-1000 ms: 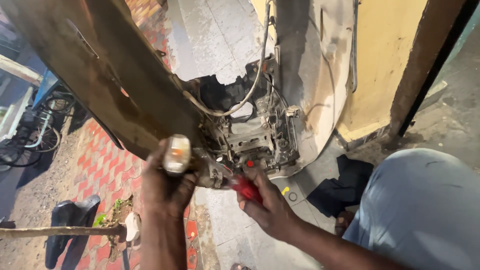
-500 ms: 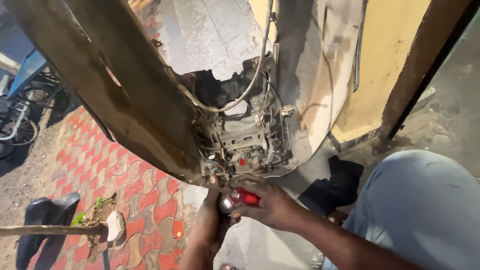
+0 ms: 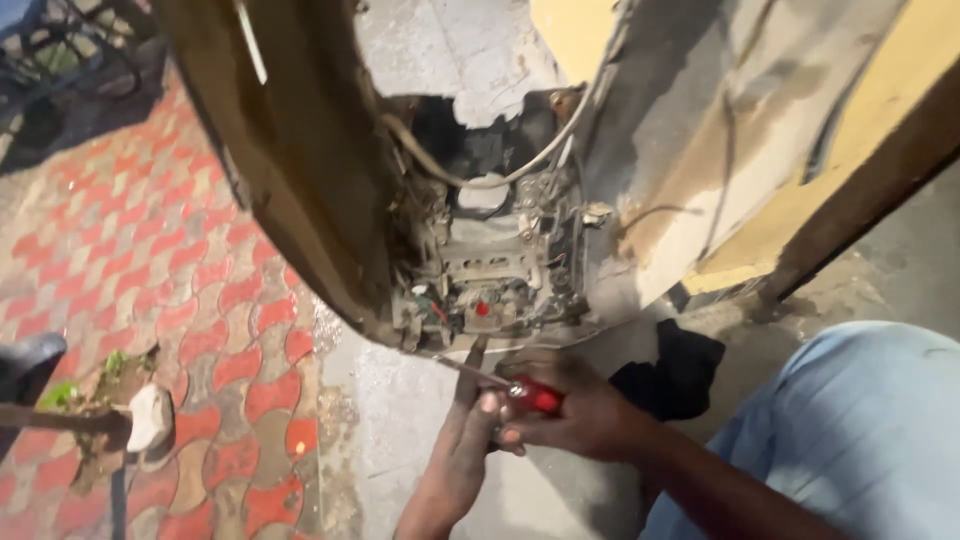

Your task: The person crouches beside a scooter with its front body panel removed and works on the front indicator light assembly. They use a red-handled screwdriver to unscrew the indicator lens, remove the cover, take out the orange bulb, and work the bulb and wiring at the front of the scooter.

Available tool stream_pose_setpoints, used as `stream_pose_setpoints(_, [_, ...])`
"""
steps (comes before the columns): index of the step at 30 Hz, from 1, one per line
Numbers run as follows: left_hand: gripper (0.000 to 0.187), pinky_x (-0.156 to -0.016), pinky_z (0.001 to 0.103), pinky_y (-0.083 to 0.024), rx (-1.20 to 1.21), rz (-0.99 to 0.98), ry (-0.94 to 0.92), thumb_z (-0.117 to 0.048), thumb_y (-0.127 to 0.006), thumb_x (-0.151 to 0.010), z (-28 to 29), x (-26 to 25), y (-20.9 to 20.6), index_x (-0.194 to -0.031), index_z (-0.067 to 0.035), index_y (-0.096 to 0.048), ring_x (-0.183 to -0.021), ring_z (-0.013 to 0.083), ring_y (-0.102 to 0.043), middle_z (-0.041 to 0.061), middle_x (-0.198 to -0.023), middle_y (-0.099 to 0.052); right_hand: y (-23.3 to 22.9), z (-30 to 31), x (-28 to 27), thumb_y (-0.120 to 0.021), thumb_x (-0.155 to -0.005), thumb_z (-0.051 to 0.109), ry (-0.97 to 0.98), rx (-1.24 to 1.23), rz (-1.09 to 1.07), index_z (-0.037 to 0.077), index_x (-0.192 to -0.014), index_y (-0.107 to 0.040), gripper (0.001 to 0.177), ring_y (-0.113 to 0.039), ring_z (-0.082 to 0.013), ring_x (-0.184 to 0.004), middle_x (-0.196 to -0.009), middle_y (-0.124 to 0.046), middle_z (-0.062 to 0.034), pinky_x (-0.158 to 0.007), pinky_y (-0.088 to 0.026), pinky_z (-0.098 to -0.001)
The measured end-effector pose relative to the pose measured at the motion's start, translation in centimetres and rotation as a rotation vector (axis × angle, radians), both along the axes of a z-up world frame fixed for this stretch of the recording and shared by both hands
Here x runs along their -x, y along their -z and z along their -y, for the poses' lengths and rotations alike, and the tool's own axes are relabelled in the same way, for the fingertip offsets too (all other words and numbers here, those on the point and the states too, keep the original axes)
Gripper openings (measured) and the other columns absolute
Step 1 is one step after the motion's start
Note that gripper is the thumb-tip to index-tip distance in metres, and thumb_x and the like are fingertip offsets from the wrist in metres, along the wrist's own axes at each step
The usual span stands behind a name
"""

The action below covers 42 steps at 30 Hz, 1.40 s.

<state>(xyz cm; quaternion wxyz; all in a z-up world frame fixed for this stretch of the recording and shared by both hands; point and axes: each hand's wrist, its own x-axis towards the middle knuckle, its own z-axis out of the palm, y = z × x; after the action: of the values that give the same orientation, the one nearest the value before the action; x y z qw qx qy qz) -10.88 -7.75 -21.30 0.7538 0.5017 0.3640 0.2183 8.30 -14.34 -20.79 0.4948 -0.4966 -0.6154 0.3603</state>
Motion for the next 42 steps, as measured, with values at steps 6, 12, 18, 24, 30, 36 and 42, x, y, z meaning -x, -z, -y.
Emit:
stream_pose_setpoints(6, [0.067,-0.066,0.028,-0.057,-0.262,0.019,0.091,-0.034,-0.045,-0.106,0.1,0.8,-1.3,-0.165,-0.018,-0.018,-0.085,0.0149,-0.061,0.013,-0.120,-0.062,0.1,-1.1,0.3,-0.092,-0.073,0.022,-0.059,-0.068,-0.023,0.004,-0.113,-0.071,0.049,-0.064,-0.0169,-0.090,-0.098,-0.068,-0.0061,-0.080,-0.054,-0.0332])
stream_pose_setpoints(12, [0.066,-0.065,0.028,-0.058,-0.177,-0.019,0.071,-0.043,-0.043,-0.102,0.1,0.2,-0.1,-0.159,-0.014,-0.030,-0.091,0.0126,-0.066,0.006,-0.128,-0.061,3.4,-1.6,-0.4,-0.089,-0.076,0.021,-0.101,0.039,-0.175,0.005,-0.109,-0.071,0.041,-0.062,-0.0101,-0.084,-0.091,-0.066,0.0002,-0.075,-0.053,-0.0286])
stream_pose_setpoints(18, [0.064,-0.064,0.033,-0.062,0.149,-0.069,0.033,-0.058,-0.045,-0.097,0.1,-0.6,2.5,-0.138,-0.009,-0.057,-0.088,0.0147,-0.068,0.007,-0.105,-0.069,4.4,-1.5,-0.9,-0.086,-0.074,0.024,-0.089,0.324,-0.263,0.008,-0.107,-0.074,0.039,-0.056,-0.0066,-0.052,-0.068,-0.064,0.0028,-0.047,-0.044,-0.0248])
stream_pose_setpoints(24, [0.053,-0.058,0.034,-0.058,0.389,-0.086,-0.008,-0.050,-0.043,-0.102,0.2,-0.9,2.7,-0.130,-0.008,-0.059,-0.076,0.0173,-0.067,0.012,-0.093,-0.069,5.9,-1.4,-0.8,-0.085,-0.081,0.028,-0.153,0.361,-0.329,0.002,-0.110,-0.070,0.041,-0.057,-0.0053,-0.054,-0.071,-0.062,0.0015,-0.048,-0.045,-0.0232])
stream_pose_setpoints(30, [0.053,-0.060,0.040,-0.059,0.532,-0.005,-0.208,-0.057,-0.035,-0.100,-0.5,-0.4,-0.3,-0.129,-0.019,-0.058,-0.076,0.0251,-0.068,0.014,-0.098,-0.072,3.8,-1.0,0.1,-0.071,-0.092,0.026,0.015,0.380,-0.455,0.008,-0.123,-0.068,0.036,-0.057,-0.0057,-0.061,-0.081,-0.066,0.0016,-0.053,-0.047,-0.0233])
stream_pose_setpoints(36, [0.055,-0.066,0.045,-0.058,0.400,0.243,-0.482,-0.047,-0.039,-0.098,-4.4,3.8,0.5,-0.129,-0.009,-0.063,-0.091,0.0298,-0.066,0.013,-0.119,-0.069,-2.8,2.4,0.8,-0.073,-0.083,0.020,0.102,0.170,0.065,0.013,-0.126,-0.067,0.044,-0.069,-0.0176,-0.069,-0.080,-0.071,-0.0076,-0.065,-0.056,-0.0350])
stream_pose_setpoints(42, [0.045,-0.071,0.052,-0.057,0.451,0.235,-0.616,-0.047,-0.047,-0.093,-3.9,3.2,-0.4,-0.117,-0.013,-0.063,-0.096,0.0294,-0.066,0.012,-0.114,-0.068,-2.3,2.8,1.1,-0.082,-0.077,0.026,0.153,0.044,0.202,0.011,-0.107,-0.073,0.035,-0.075,-0.0267,-0.073,-0.083,-0.073,-0.0118,-0.067,-0.058,-0.0383])
